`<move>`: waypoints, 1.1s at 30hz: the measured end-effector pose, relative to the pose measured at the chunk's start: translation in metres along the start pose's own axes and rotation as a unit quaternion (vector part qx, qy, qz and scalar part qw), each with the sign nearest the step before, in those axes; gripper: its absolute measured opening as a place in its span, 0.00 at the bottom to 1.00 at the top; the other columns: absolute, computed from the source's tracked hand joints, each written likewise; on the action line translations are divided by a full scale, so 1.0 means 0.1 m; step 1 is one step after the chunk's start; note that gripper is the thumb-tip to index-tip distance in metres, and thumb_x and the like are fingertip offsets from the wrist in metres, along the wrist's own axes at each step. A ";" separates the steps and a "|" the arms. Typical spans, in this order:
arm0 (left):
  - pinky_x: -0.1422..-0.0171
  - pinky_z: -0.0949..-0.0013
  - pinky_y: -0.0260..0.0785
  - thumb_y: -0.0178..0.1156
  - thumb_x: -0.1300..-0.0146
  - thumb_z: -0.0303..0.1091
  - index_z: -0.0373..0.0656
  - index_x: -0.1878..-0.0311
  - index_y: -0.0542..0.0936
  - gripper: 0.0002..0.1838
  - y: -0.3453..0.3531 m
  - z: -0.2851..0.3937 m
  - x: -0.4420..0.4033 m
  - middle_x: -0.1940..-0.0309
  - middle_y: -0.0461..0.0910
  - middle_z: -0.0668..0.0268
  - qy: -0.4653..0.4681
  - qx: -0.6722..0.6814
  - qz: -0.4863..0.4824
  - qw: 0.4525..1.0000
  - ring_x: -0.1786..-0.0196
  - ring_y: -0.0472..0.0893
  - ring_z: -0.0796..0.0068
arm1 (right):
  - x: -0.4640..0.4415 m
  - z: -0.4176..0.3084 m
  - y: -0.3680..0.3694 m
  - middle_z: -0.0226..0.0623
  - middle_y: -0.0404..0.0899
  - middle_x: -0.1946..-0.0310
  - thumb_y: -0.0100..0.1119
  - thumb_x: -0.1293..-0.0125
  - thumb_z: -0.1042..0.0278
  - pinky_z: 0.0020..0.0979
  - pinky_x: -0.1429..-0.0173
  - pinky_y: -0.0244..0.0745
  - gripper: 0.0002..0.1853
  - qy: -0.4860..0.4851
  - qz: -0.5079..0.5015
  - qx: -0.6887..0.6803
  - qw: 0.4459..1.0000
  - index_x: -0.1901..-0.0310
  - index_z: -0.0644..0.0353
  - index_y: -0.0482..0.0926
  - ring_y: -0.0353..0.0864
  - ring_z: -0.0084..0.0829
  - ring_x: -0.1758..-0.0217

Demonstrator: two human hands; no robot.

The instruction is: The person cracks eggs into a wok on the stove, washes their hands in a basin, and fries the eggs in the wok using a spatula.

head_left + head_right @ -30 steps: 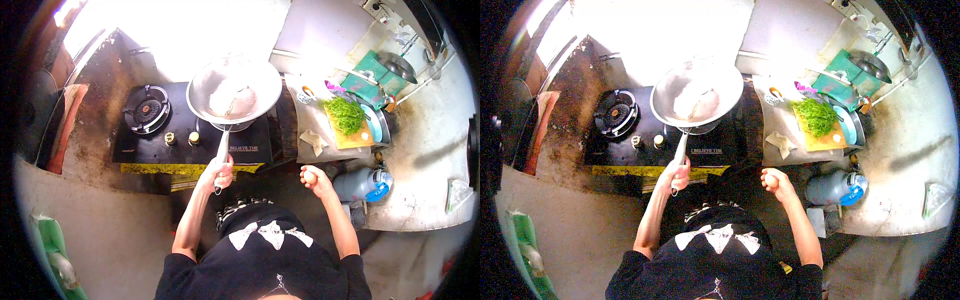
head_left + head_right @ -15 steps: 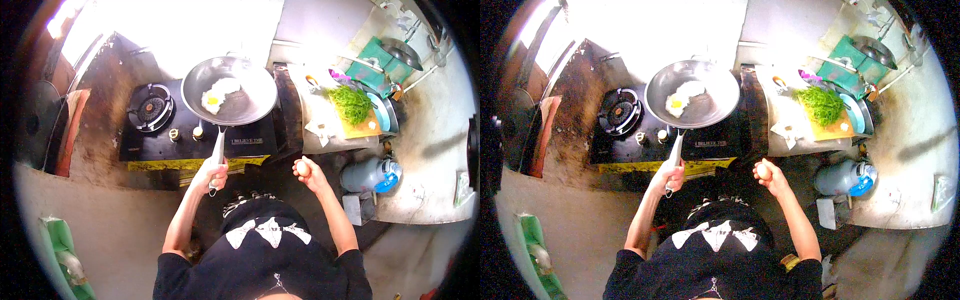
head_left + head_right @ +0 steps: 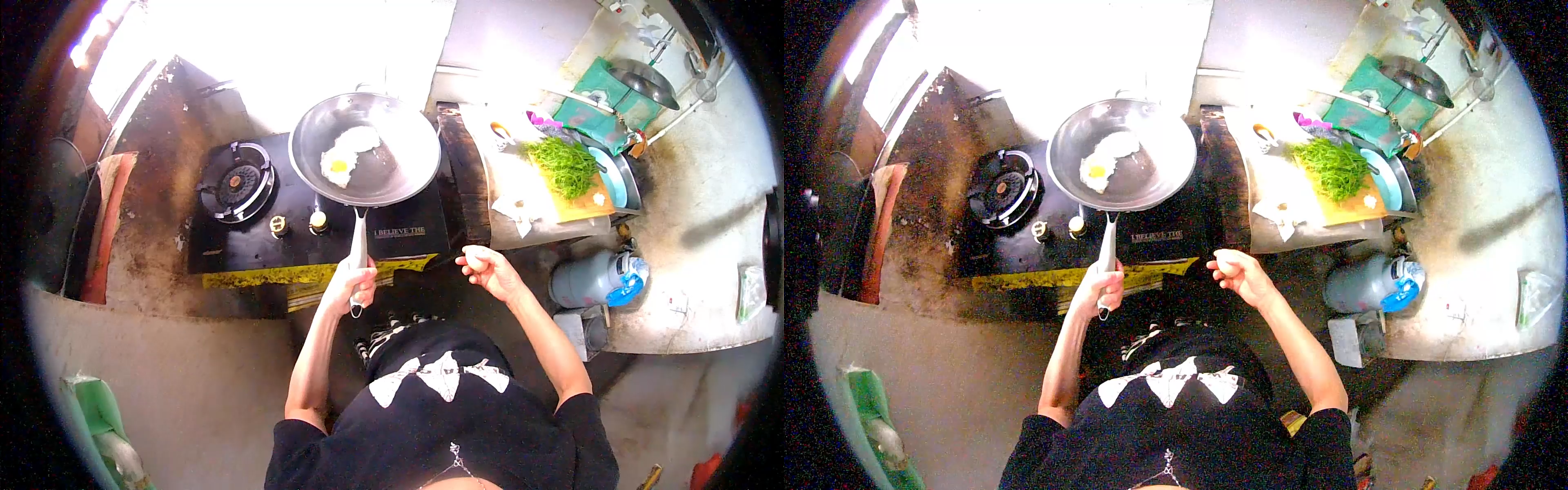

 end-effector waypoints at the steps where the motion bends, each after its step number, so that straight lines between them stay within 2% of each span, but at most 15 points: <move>1: 0.88 0.75 0.58 0.56 0.44 0.27 0.40 0.65 0.65 0.08 -0.01 -0.01 -0.02 0.87 0.61 0.72 -0.001 0.001 0.000 1.000 0.91 0.60 0.83 | -0.01 0.02 -0.01 0.43 0.79 0.60 0.51 0.37 0.63 0.25 0.68 0.76 0.16 0.003 -0.004 -0.001 1.000 0.50 0.61 0.71 0.79 0.27 0.67; 8: 0.89 0.75 0.54 0.57 0.45 0.27 0.40 0.65 0.66 0.09 -0.10 -0.01 -0.14 0.87 0.60 0.72 -0.020 -0.002 -0.008 1.000 0.92 0.59 0.83 | 0.00 0.14 -0.04 0.43 0.79 0.63 0.48 0.35 0.58 0.22 0.75 0.72 0.16 0.030 0.022 -0.003 0.999 0.53 0.60 0.71 0.77 0.24 0.74; 15: 0.90 0.76 0.50 0.58 0.45 0.28 0.41 0.64 0.66 0.10 -0.14 -0.03 -0.17 0.88 0.58 0.73 -0.039 0.012 -0.016 0.999 0.92 0.57 0.84 | 0.02 0.27 -0.12 0.41 0.80 0.64 0.45 0.34 0.55 0.21 0.75 0.68 0.17 0.042 0.034 -0.012 0.998 0.54 0.60 0.72 0.75 0.22 0.74; 23: 0.90 0.76 0.49 0.58 0.45 0.28 0.41 0.64 0.66 0.11 -0.16 -0.01 -0.13 0.89 0.58 0.73 -0.045 0.023 -0.033 0.998 0.93 0.57 0.84 | -0.07 0.38 -0.06 0.35 0.77 0.75 0.41 0.32 0.48 0.22 0.79 0.60 0.21 0.046 0.042 -0.037 0.997 0.60 0.60 0.74 0.68 0.20 0.82; 33: 0.90 0.76 0.49 0.57 0.44 0.28 0.41 0.64 0.66 0.10 -0.16 0.02 -0.12 0.89 0.58 0.73 -0.066 0.008 -0.021 0.998 0.93 0.57 0.84 | -0.09 0.54 -0.06 0.32 0.76 0.76 0.42 0.33 0.48 0.21 0.79 0.60 0.21 0.030 0.064 -0.044 0.997 0.60 0.59 0.74 0.68 0.20 0.82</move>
Point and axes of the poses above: each hand's wrist, its own x-axis away from the middle knuckle, its own y-axis out of the palm, z = x × y, the point moved 8 cm from there along -x, towards the middle knuckle
